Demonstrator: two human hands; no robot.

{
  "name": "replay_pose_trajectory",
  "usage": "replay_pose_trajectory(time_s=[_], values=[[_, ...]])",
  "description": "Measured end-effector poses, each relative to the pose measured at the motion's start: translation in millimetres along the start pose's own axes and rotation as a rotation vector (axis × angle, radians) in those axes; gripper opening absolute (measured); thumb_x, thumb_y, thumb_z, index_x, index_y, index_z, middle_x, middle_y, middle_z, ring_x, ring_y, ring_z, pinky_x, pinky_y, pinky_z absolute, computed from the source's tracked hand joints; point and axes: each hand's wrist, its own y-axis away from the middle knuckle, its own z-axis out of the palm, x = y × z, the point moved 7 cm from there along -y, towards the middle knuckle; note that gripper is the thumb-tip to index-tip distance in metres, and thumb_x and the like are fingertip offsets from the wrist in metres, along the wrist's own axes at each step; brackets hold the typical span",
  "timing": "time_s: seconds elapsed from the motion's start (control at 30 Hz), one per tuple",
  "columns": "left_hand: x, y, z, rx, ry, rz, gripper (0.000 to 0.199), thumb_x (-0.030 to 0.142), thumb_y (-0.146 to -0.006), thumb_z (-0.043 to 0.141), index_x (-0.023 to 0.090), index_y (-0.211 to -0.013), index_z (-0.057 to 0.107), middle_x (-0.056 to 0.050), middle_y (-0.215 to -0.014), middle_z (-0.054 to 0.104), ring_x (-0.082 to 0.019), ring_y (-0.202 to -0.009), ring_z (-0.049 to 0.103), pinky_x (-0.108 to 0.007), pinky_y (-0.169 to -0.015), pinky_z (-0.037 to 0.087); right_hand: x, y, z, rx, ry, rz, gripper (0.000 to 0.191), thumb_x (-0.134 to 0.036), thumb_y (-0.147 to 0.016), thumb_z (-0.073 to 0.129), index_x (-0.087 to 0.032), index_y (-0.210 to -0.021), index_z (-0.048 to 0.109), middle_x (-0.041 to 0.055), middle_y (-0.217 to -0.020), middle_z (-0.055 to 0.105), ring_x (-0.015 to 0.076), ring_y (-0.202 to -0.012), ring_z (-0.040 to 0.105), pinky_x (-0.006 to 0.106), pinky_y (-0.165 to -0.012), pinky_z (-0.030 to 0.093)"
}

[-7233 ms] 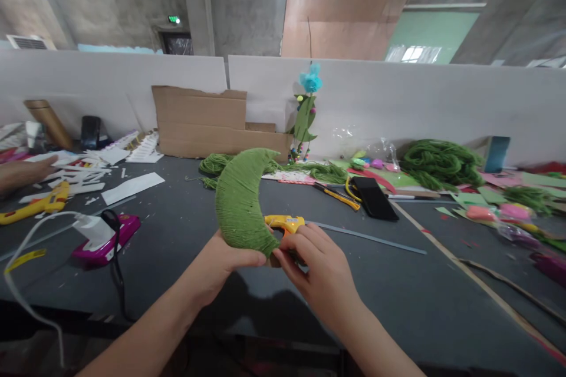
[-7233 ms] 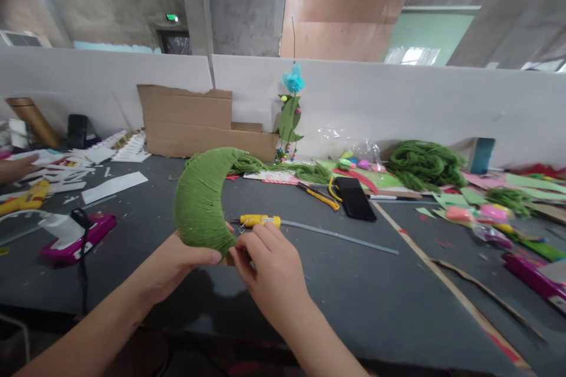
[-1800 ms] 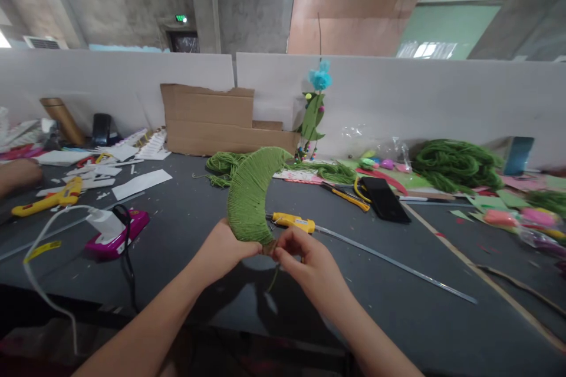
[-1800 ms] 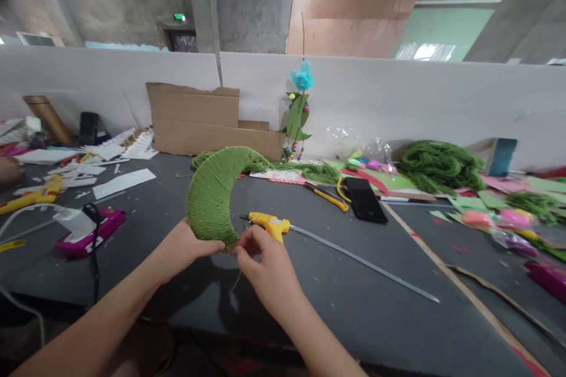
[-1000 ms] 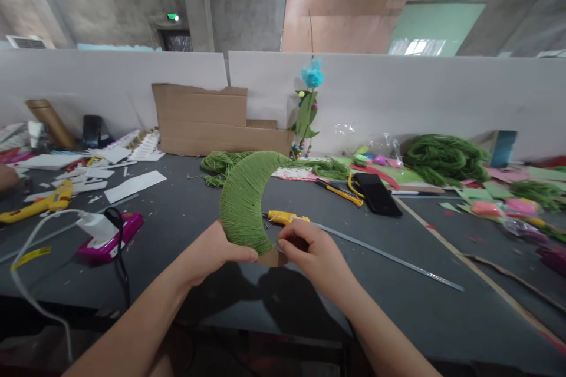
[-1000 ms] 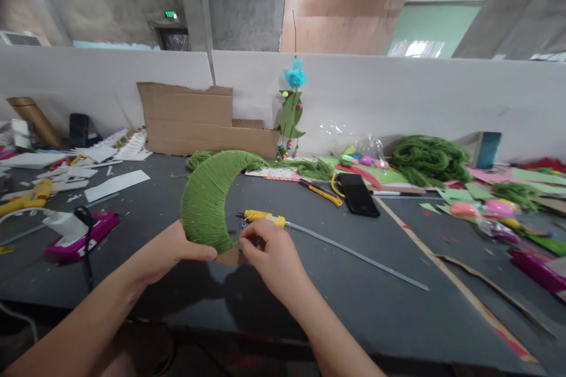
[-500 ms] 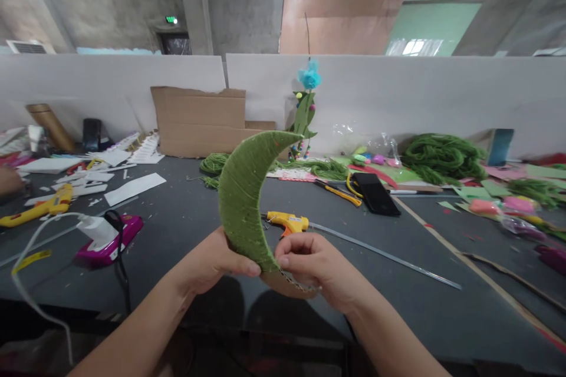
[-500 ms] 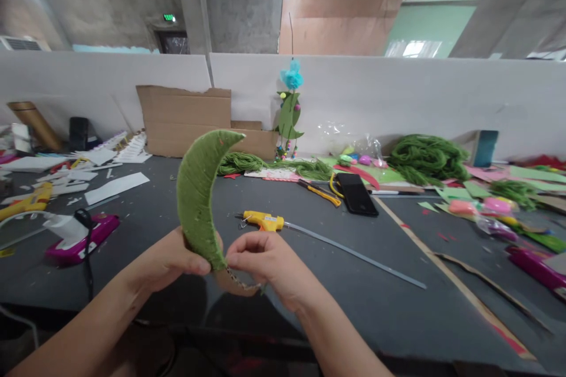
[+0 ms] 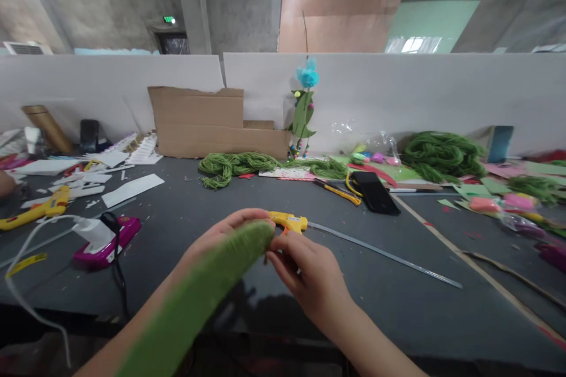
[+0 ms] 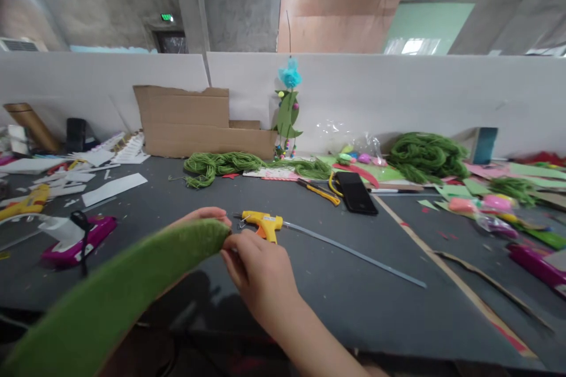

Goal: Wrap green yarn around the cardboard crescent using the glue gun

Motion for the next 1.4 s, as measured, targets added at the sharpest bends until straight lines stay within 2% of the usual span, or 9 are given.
replay_pose_trajectory(time_s=[0.13, 0.37, 0.53, 0.73, 0.83, 1.0, 1.07, 1.23, 1.4], values=[[8, 14, 12.9, -0.078, 0.091, 0.000, 0.043, 0.009, -0.066, 0.041, 0.010, -0.104, 0.063, -0.013, -0.113, 0.061, -0.024, -0.111, 0.049, -0.035, -0.096, 0.035, 2, 2, 1, 0.000, 0.072, -0.018, 0.013, -0.020, -0.083, 0.046, -0.019, -0.077, 0.058, 0.0002, -0.064, 0.059, 0.0106, -0.054, 0.051, 0.020, -0.052, 0.036], [-9, 14, 16.4, -0.026, -0.003, -0.143, 0.035, 0.012, -0.071, 0.050, 0.016, -0.104, 0.062, -0.008, -0.108, 0.064, -0.025, -0.106, 0.054, -0.036, -0.096, 0.035, 10, -1, 5, -0.025, 0.155, 0.139, 0.012, -0.021, -0.081, 0.047, -0.019, -0.077, 0.058, 0.0014, -0.070, 0.064, 0.0138, -0.061, 0.057, 0.022, -0.055, 0.037], [-12, 12, 22.4, -0.188, 0.246, -0.120, 0.036, 0.019, -0.065, 0.055, 0.014, -0.100, 0.062, -0.011, -0.110, 0.063, -0.028, -0.108, 0.052, -0.043, -0.098, 0.033, 14, -1, 8, -0.073, 0.201, 0.187, 0.011, -0.021, -0.081, 0.047, -0.019, -0.075, 0.057, 0.0018, -0.068, 0.063, 0.0143, -0.059, 0.056, 0.023, -0.053, 0.037], [-15, 10, 16.0, -0.278, 0.248, -0.310, 0.045, 0.017, -0.060, 0.047, 0.010, -0.102, 0.062, -0.014, -0.110, 0.062, -0.030, -0.113, 0.047, -0.047, -0.091, 0.039, 16, -1, 3, -0.137, 0.181, 0.184, 0.005, -0.019, -0.077, 0.053, -0.019, -0.079, 0.056, 0.0004, -0.067, 0.060, 0.0126, -0.056, 0.053, 0.022, -0.054, 0.035], [-19, 14, 13.1, -0.318, 0.207, -0.371, 0.046, 0.024, -0.066, 0.046, 0.007, -0.106, 0.061, -0.016, -0.110, 0.062, -0.031, -0.112, 0.047, -0.042, -0.082, 0.046, 22, -2, -4, -0.178, 0.142, 0.299, 0.028, -0.023, -0.072, 0.060, -0.021, -0.100, 0.056, -0.0038, -0.060, 0.053, 0.0111, -0.049, 0.046, 0.022, -0.050, 0.032], [-24, 8, -16.1, -0.092, -0.027, -0.150, 0.033, 0.021, -0.064, 0.062, 0.024, -0.097, 0.064, -0.003, -0.100, 0.068, -0.026, -0.092, 0.061, -0.040, -0.077, 0.048, 29, 0, 3, -0.288, -0.070, 0.447, 0.011, -0.028, -0.070, 0.062, -0.023, -0.080, 0.061, -0.0064, -0.054, 0.041, 0.0098, -0.050, 0.040, 0.020, -0.047, 0.026], [-29, 5, -17.4, -0.103, -0.125, -0.111, 0.029, 0.014, -0.057, 0.069, 0.024, -0.084, 0.068, 0.000, -0.084, 0.070, -0.024, -0.089, 0.062, -0.038, -0.082, 0.046, 35, 0, 7, -0.287, -0.212, 0.523, 0.007, -0.025, -0.069, 0.061, -0.020, -0.073, 0.058, -0.0075, -0.051, 0.036, 0.0088, -0.048, 0.036, 0.020, -0.046, 0.024], [-27, 5, -1.9, -0.126, -0.075, -0.124, 0.024, 0.022, -0.072, 0.056, 0.022, -0.093, 0.067, -0.004, -0.105, 0.067, -0.026, -0.105, 0.056, -0.038, -0.089, 0.042, 51, -1, 8, -0.182, -0.630, 0.666, 0.015, -0.028, -0.068, 0.060, -0.018, -0.066, 0.050, -0.0088, -0.049, 0.034, 0.0066, -0.046, 0.030, 0.020, -0.046, 0.024], [-11, 7, 15.9, -0.144, -0.112, -0.038, 0.039, 0.012, -0.067, 0.064, 0.019, -0.106, 0.063, -0.006, -0.116, 0.062, -0.024, -0.109, 0.054, -0.037, -0.096, 0.038, 66, 2, 7, -0.062, -0.766, 0.756, 0.025, -0.037, -0.068, 0.063, -0.017, -0.070, 0.050, -0.0089, -0.052, 0.038, 0.0039, -0.041, 0.022, 0.020, -0.042, 0.016]])
